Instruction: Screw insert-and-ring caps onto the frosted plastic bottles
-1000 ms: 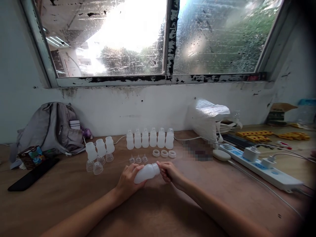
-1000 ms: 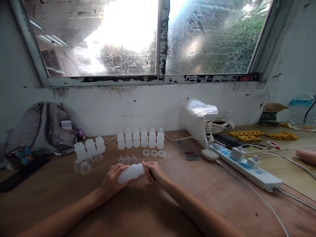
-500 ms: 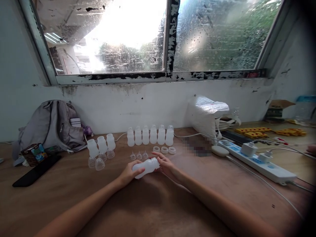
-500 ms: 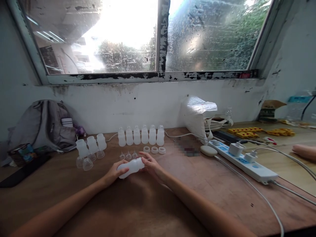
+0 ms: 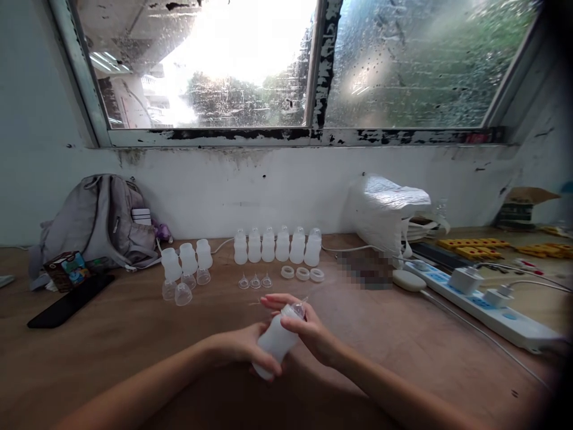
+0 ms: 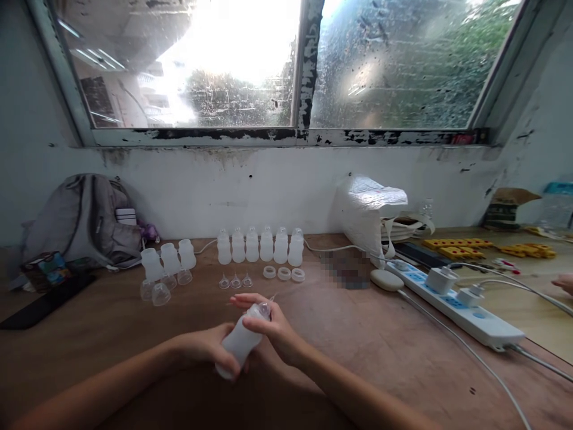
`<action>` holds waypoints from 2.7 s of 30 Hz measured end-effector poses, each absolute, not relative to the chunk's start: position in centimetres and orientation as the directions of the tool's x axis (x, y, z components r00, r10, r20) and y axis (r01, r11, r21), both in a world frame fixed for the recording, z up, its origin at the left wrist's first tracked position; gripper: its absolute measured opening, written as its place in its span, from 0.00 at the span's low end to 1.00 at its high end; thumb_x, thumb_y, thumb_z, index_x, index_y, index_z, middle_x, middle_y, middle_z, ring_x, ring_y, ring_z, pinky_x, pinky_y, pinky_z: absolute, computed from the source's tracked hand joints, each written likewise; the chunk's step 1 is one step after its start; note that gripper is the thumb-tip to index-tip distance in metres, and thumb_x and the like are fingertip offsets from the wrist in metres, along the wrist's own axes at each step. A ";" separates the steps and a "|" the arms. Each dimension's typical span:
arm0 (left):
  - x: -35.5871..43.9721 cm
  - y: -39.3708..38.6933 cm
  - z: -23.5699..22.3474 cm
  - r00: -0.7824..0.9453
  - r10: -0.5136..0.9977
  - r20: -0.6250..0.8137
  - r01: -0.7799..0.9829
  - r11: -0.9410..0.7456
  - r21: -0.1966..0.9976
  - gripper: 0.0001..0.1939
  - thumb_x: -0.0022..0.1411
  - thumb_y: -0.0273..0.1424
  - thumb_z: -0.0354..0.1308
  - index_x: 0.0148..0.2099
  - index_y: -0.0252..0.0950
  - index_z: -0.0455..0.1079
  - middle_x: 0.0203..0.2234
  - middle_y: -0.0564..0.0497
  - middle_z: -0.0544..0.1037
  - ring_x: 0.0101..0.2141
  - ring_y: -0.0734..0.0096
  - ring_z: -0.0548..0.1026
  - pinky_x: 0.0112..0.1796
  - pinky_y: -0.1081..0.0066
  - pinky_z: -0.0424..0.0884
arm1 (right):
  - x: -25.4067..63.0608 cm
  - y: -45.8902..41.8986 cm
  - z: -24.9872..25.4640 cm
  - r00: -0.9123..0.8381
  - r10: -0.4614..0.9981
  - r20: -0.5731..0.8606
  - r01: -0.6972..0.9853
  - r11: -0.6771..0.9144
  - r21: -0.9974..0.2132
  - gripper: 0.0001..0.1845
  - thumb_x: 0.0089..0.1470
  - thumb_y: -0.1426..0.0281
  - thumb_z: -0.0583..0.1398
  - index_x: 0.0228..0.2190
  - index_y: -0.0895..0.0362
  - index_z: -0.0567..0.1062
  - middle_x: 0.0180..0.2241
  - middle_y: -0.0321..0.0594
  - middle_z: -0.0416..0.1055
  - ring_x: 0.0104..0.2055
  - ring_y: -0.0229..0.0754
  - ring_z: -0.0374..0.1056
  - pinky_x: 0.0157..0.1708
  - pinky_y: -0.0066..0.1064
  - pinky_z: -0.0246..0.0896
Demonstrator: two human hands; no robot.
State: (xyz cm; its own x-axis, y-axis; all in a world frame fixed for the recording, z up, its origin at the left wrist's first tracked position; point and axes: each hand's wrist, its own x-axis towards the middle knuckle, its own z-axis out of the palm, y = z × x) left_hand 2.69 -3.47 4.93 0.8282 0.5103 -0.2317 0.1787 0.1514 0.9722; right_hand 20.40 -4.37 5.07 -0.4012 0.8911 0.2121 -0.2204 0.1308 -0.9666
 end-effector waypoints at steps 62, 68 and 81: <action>0.7 3.1 1.1 0.348 0.912 0.217 0.012 -0.235 0.972 0.19 0.49 0.33 0.59 0.43 0.36 0.57 0.40 0.48 0.67 0.36 0.70 0.70 0.37 0.72 0.66 | 24.1 1.6 2.9 -0.079 0.995 0.055 0.012 0.056 -0.998 0.09 0.39 0.66 0.58 0.26 0.58 0.66 0.14 0.30 0.62 0.12 0.30 0.54 0.08 0.19 0.43; 0.9 1.9 1.9 0.490 0.832 0.259 0.106 -0.352 0.930 0.19 0.53 0.34 0.56 0.46 0.34 0.58 0.40 0.47 0.67 0.39 0.68 0.69 0.38 0.70 0.65 | 23.7 0.9 2.9 -0.144 0.987 0.066 0.022 0.070 -0.997 0.10 0.40 0.65 0.57 0.25 0.58 0.66 0.13 0.29 0.62 0.12 0.30 0.54 0.08 0.19 0.42; 2.1 -1.4 2.8 0.515 0.757 0.402 0.422 -0.632 0.650 0.18 0.53 0.37 0.54 0.44 0.35 0.59 0.32 0.49 0.71 0.28 0.71 0.69 0.30 0.74 0.64 | 22.3 -0.3 2.4 -0.054 0.998 0.032 0.017 0.033 -0.999 0.21 0.47 0.53 0.50 0.23 0.60 0.66 0.10 0.30 0.57 0.09 0.32 0.53 0.06 0.22 0.40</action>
State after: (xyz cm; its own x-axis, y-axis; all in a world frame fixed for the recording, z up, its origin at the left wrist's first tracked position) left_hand 2.11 -1.40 2.83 0.5150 0.7571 0.4020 0.4218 -0.6320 0.6501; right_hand 22.32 -0.27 2.41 -0.0541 0.9980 0.0320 0.0173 0.0330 -0.9993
